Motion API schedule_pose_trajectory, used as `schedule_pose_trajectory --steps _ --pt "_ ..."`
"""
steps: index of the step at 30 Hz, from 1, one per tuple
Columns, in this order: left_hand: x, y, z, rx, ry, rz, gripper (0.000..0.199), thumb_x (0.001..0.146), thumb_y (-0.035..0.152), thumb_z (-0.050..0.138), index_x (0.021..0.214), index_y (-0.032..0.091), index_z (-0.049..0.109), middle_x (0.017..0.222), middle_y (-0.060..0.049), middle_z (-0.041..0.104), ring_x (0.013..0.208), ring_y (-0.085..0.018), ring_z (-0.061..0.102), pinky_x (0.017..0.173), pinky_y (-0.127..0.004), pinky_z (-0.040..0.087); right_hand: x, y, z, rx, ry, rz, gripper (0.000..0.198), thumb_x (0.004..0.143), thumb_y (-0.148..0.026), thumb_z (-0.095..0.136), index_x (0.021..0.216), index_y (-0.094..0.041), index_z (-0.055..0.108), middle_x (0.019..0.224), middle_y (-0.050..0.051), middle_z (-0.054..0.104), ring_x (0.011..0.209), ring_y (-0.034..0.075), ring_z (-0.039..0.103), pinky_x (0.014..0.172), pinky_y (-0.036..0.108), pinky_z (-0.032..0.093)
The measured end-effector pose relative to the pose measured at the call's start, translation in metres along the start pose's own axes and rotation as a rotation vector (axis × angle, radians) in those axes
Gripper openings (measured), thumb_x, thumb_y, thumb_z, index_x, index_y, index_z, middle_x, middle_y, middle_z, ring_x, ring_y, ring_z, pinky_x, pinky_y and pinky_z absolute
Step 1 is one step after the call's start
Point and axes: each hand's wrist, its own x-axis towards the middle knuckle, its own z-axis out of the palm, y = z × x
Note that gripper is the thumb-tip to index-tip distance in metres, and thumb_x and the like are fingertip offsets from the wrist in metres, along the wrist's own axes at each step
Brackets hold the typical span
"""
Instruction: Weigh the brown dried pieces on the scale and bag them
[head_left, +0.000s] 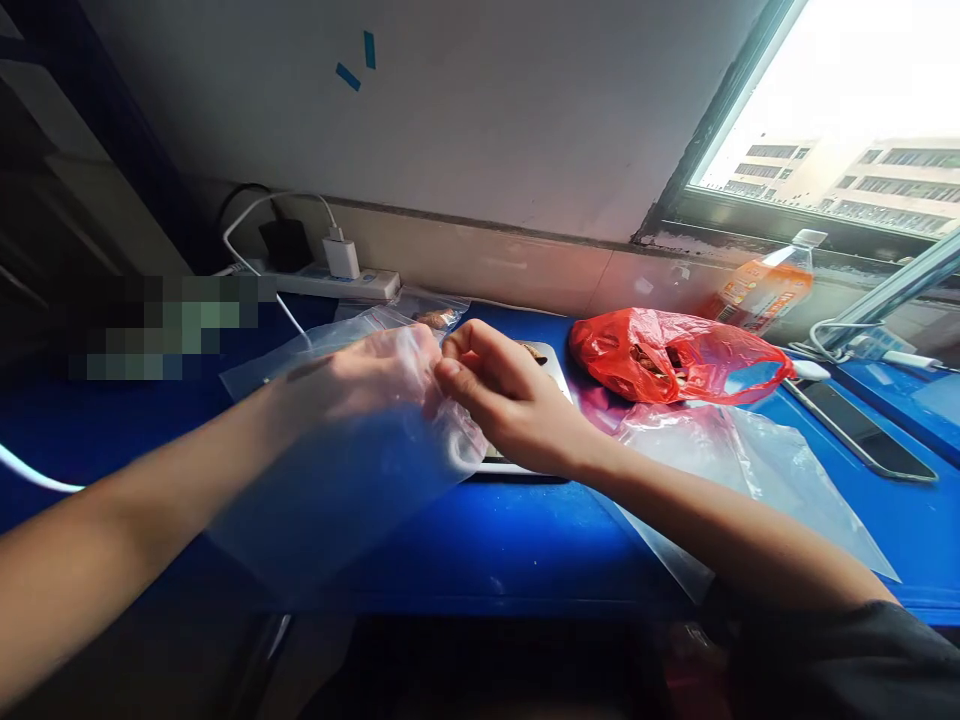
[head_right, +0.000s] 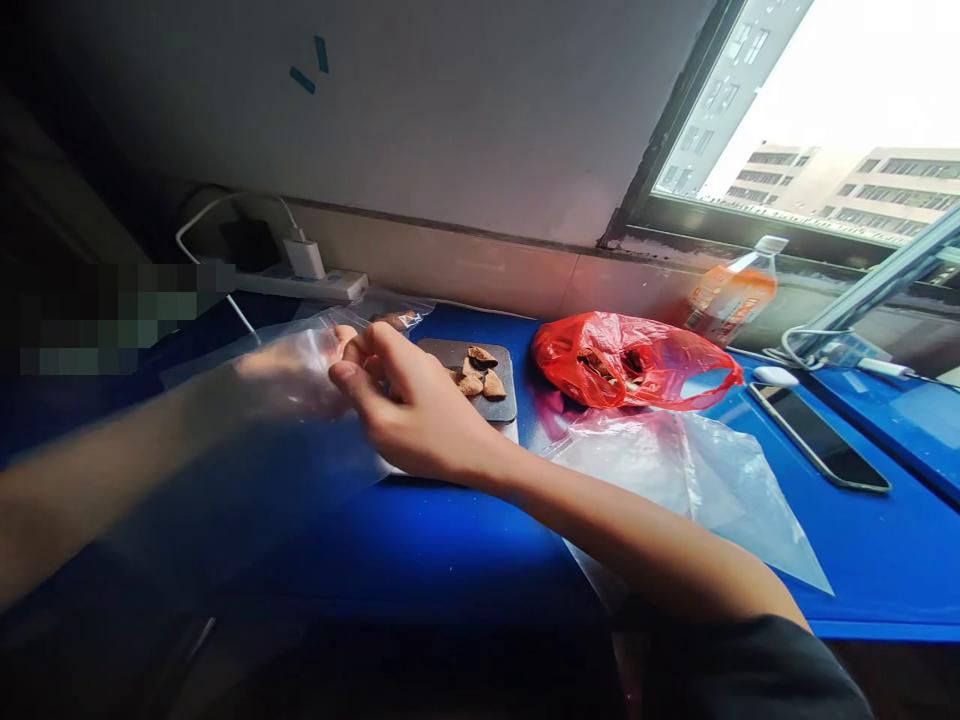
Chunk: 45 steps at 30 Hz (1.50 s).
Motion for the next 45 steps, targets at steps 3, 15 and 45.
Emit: schedule_pose_trajectory --steps 3,15,45 --pt "0.001 0.013 -0.007 -0.138 -0.187 -0.132 0.051 0.081 0.068 0.060 0.083 0.017 0.065 0.073 -0.006 0.065 0.061 -0.022 0.062 0.051 -0.033 0.053 -0.001 0.001 0.000 -0.187 0.033 -0.011 0.013 0.094 -0.027 0.050 0.085 -0.022 0.042 0.082 -0.001 0.057 0.071 0.011 0.050 0.063 0.025 0.037" --pt "-0.004 0.040 -0.017 -0.078 -0.311 -0.083 0.021 0.065 0.034 0.067 0.054 0.019 0.055 0.064 -0.003 0.053 0.064 -0.020 0.051 0.057 -0.034 0.044 -0.007 -0.009 0.011 -0.444 -0.005 -0.140 0.011 0.090 -0.024 0.059 0.081 -0.018 0.055 0.076 0.000 0.063 0.076 0.013 0.048 0.072 0.027 0.037" --pt "-0.006 0.027 0.000 0.994 0.237 0.007 0.106 0.068 0.059 0.076 0.153 0.022 0.025 0.141 -0.018 0.054 0.125 -0.041 0.054 0.103 -0.053 0.043 0.001 0.065 -0.077 -0.873 -0.058 -0.127 0.076 0.079 -0.067 0.064 0.137 -0.020 0.050 0.136 0.017 0.053 0.121 0.031 0.049 0.099 0.050 0.038"
